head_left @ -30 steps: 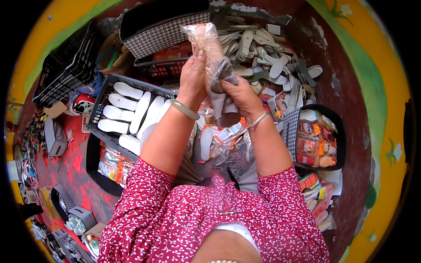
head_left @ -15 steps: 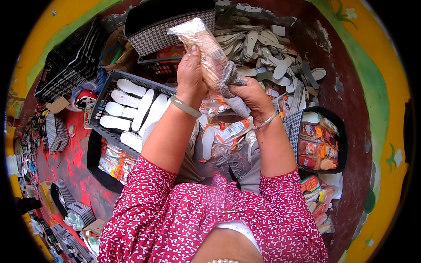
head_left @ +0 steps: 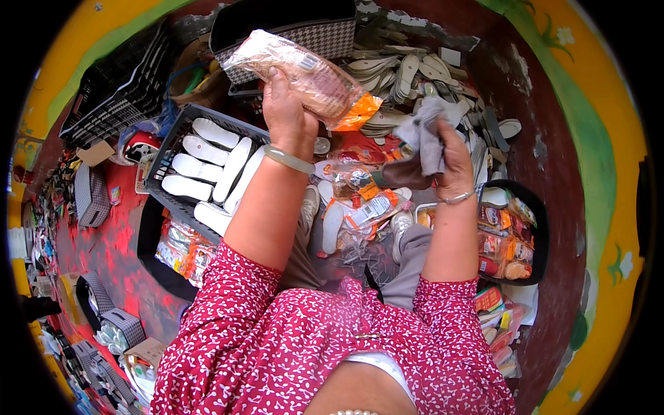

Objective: The person wipes various shoe insoles and packaged items with a cloth while sitting among piles of inventory.

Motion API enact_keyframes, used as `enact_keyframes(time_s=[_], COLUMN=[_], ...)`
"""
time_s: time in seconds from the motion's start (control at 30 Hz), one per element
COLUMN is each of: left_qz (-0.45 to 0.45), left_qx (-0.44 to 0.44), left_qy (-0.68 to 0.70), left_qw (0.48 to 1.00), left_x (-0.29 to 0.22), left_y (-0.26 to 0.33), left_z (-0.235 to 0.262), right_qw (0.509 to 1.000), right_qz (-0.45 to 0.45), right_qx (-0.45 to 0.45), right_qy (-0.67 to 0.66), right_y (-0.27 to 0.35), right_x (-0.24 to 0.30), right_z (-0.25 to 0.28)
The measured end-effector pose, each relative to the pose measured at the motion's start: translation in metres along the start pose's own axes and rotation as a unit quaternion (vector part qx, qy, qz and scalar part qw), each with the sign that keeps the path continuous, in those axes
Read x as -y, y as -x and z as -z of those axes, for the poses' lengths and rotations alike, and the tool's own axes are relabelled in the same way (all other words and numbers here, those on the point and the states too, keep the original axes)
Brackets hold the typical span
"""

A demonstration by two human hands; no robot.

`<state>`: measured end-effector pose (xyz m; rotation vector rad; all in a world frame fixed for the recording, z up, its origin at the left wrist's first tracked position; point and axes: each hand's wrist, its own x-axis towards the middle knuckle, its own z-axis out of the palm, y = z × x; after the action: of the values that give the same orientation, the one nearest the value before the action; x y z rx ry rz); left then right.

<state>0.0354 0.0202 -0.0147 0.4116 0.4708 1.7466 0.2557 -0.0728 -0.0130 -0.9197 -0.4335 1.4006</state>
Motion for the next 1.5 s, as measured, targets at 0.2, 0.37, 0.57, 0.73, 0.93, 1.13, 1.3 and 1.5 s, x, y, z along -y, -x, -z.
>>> enact_keyframes(time_s=[0.2, 0.37, 0.57, 0.73, 0.93, 1.13, 1.3, 1.5], left_qz=[-0.083, -0.078, -0.018, 0.077, 0.137, 0.139, 0.130, 0.114], left_qx=[0.063, 0.091, 0.133, 0.137, 0.042, -0.034, -0.042, -0.040], left_qy=[0.005, 0.000, 0.052, 0.092, 0.111, 0.125, 0.114, 0.102], left_qw=[0.995, 0.993, 0.990, 0.983, 0.983, 0.982, 0.984, 0.987], left_x=[0.009, 0.014, 0.024, 0.024, 0.035, 0.027, 0.036, 0.037], left_y=[0.015, 0.029, 0.044, 0.046, 0.034, 0.033, 0.017, 0.012], left_z=[-0.012, -0.019, -0.023, -0.023, -0.008, -0.013, 0.005, 0.009], right_qw=[0.992, 0.975, 0.977, 0.984, 0.993, 0.997, 0.994, 0.986], right_qz=[0.044, 0.044, 0.070, 0.114, 0.114, 0.038, 0.022, -0.022], right_qx=[0.051, 0.090, 0.038, -0.037, -0.007, 0.049, 0.068, 0.113], right_qy=[-0.104, -0.200, -0.196, -0.136, -0.025, 0.044, 0.086, 0.117], right_y=[-0.002, 0.006, -0.015, -0.017, -0.010, -0.005, 0.000, -0.003], right_x=[-0.030, -0.059, -0.087, -0.086, -0.077, -0.065, -0.059, -0.039], right_z=[-0.032, -0.068, -0.055, -0.054, -0.055, -0.055, -0.054, -0.037])
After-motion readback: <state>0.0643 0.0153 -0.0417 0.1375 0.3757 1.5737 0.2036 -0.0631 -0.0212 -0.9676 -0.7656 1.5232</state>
